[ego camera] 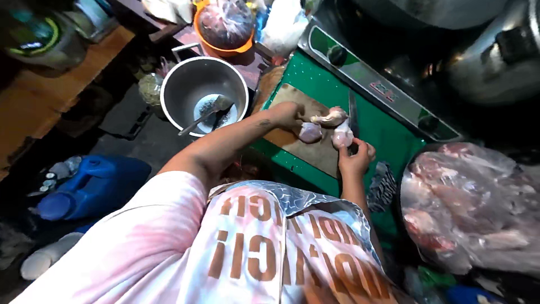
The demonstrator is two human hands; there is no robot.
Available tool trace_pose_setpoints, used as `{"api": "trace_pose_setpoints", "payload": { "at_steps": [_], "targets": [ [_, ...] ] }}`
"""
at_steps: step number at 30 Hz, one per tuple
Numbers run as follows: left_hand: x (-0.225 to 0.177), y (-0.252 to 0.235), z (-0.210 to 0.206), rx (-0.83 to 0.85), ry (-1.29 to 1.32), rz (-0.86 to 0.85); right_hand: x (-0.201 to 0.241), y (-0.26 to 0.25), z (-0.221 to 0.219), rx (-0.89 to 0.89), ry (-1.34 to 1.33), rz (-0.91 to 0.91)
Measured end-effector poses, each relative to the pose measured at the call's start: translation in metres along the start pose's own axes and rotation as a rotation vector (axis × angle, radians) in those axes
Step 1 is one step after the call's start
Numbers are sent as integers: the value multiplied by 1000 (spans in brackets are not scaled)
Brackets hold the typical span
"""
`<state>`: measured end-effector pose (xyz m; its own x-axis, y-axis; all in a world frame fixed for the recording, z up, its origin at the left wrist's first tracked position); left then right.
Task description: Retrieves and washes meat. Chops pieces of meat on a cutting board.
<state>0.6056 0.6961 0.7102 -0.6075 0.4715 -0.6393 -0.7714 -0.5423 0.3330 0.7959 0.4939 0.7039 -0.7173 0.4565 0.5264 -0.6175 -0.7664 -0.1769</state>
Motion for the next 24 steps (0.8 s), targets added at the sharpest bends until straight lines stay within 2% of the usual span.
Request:
{"api": "trace_pose_setpoints", "payload": {
  "at_steps": [4, 8, 13, 16, 19, 21, 24],
  "targets": [
    [0, 4, -21, 18, -176, -16, -25, 16, 6, 34, 19, -68],
    [-16, 4, -42, -74, -303, 130, -19, 24, 1, 73, 13, -23],
    [-30, 17, -36, 143, -168, 201, -15, 31, 8, 29, -24, 9],
    [-21, 12, -30, 168, -84, 225, -16, 30, 15, -34, -76, 45],
    [-26, 24, -18, 218, 161, 178, -13, 28, 25, -91, -112, 66],
    [-27, 29, -14, 209, 269, 161, -15, 24, 27, -113, -119, 88],
    [-13, 29, -6, 91, 118, 216, -9, 19, 26, -114, -141, 113]
  ]
}}
Point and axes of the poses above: each hand's wrist, its own y-axis away from the middle knuckle, its own z-axis out of the back of the hand, x = y × z, the point moved 5 cm from there along -y, towards the middle knuckle, and after that the axes turned 11 degrees about z, right-handed, at the moved point
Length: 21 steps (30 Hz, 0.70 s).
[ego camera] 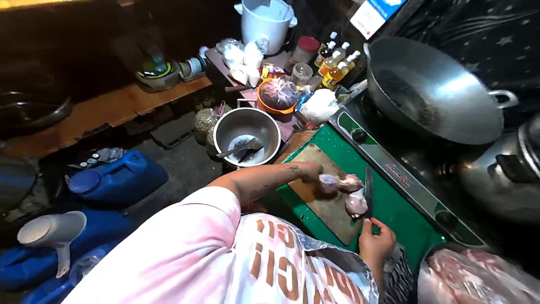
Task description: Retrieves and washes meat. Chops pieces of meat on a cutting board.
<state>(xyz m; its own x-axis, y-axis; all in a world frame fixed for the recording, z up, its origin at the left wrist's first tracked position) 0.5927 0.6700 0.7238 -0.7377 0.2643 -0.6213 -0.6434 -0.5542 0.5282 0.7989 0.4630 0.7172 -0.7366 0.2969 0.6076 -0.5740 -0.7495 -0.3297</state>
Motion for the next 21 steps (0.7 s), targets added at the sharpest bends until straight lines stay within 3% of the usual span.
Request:
{"api": "trace_pose_setpoints", "payload": {
  "at_steps": [6, 13, 17, 21],
  "targets": [
    [30, -19, -7, -255, -71, 45, 12, -14, 6, 1, -133, -5],
    [27, 21, 10, -507, -20, -54, 30, -54, -31, 153, -426, -7],
    [78, 80, 49, -819, 60, -99, 101, -79, -70, 255, -641, 57],
    [177, 138, 98, -1130, 306, -28, 218, -99, -129, 508, -825, 130]
  ]
}}
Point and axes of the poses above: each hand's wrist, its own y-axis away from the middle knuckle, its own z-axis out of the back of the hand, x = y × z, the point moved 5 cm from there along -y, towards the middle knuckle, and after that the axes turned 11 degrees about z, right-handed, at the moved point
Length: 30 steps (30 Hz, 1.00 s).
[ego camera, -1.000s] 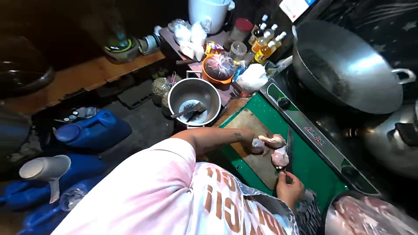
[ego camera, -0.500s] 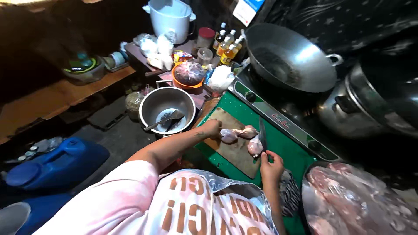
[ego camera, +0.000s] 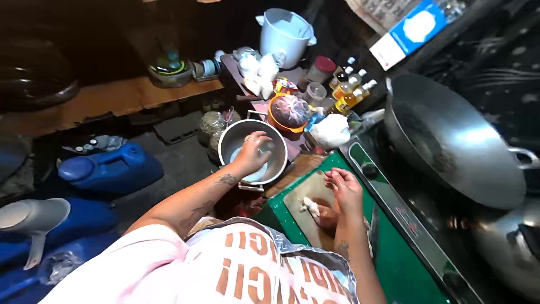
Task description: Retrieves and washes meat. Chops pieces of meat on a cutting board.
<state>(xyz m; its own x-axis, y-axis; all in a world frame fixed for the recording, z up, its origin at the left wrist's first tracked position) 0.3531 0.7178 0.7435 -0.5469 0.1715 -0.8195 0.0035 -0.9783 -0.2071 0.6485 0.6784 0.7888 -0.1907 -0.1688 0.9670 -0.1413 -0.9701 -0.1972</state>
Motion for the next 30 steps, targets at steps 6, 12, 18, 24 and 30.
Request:
{"api": "trace_pose_setpoints", "payload": {
  "at_steps": [6, 12, 18, 24, 30],
  "targets": [
    [148, -40, 137, -321, 272, 505, 1, -128, -203, 216, -337, -330],
    [330, -17, 207, -346, 379, 1033, -85, -253, -386, 43, -372, -621],
    [446, 62, 235, -170, 105, 1365, -151, -288, -478, -267, -267, -821],
    [489, 131, 249, 90, -55, 1596, -196, -307, -493, -373, -282, -868],
    [517, 154, 247, 111, -23, 1679, -179, -320, -478, -412, -124, -718]
  ]
}}
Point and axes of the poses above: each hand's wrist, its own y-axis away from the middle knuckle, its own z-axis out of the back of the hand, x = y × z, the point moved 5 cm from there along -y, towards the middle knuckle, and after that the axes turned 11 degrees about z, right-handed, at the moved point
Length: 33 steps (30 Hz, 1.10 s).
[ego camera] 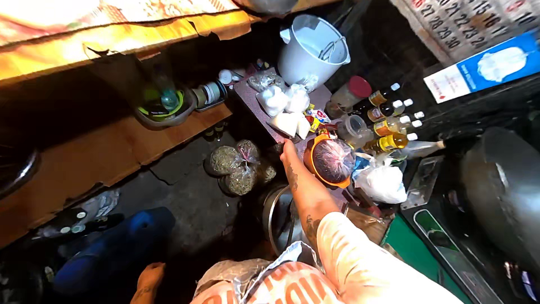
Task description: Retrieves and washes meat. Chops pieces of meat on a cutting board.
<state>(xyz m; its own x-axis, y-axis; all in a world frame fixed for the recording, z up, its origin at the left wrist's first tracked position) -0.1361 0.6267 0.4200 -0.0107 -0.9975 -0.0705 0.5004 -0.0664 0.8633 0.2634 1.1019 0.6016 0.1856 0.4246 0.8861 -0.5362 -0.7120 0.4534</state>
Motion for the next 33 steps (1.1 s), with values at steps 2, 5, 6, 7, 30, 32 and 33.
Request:
{"api": "trace_pose_setpoints", "payload": {
  "at_steps": [2, 5, 6, 7, 30, 32, 33],
  "targets": [
    [-8, -1, -3, 23, -12, -8, 15, -3, 5, -21, 15, 64],
    [-37, 5, -8, 32, -18, -38, 43, 2, 13, -33, 10, 82],
    [-47, 8, -10, 37, -10, -57, 53, 2, 14, -31, 2, 86],
    [-58, 11, -12, 50, -6, -77, 63, 3, 16, -21, -8, 93],
    [-483, 293, -196, 749, 407, -588, 155, 158, 217, 598, -414, -69],
    [-496, 299, -212, 758, 412, -593, 148, 186, 262, 678, -435, -1],
    [-502, 301, -220, 773, 419, -609, 142, 201, 285, 696, -439, 45]
  ]
}}
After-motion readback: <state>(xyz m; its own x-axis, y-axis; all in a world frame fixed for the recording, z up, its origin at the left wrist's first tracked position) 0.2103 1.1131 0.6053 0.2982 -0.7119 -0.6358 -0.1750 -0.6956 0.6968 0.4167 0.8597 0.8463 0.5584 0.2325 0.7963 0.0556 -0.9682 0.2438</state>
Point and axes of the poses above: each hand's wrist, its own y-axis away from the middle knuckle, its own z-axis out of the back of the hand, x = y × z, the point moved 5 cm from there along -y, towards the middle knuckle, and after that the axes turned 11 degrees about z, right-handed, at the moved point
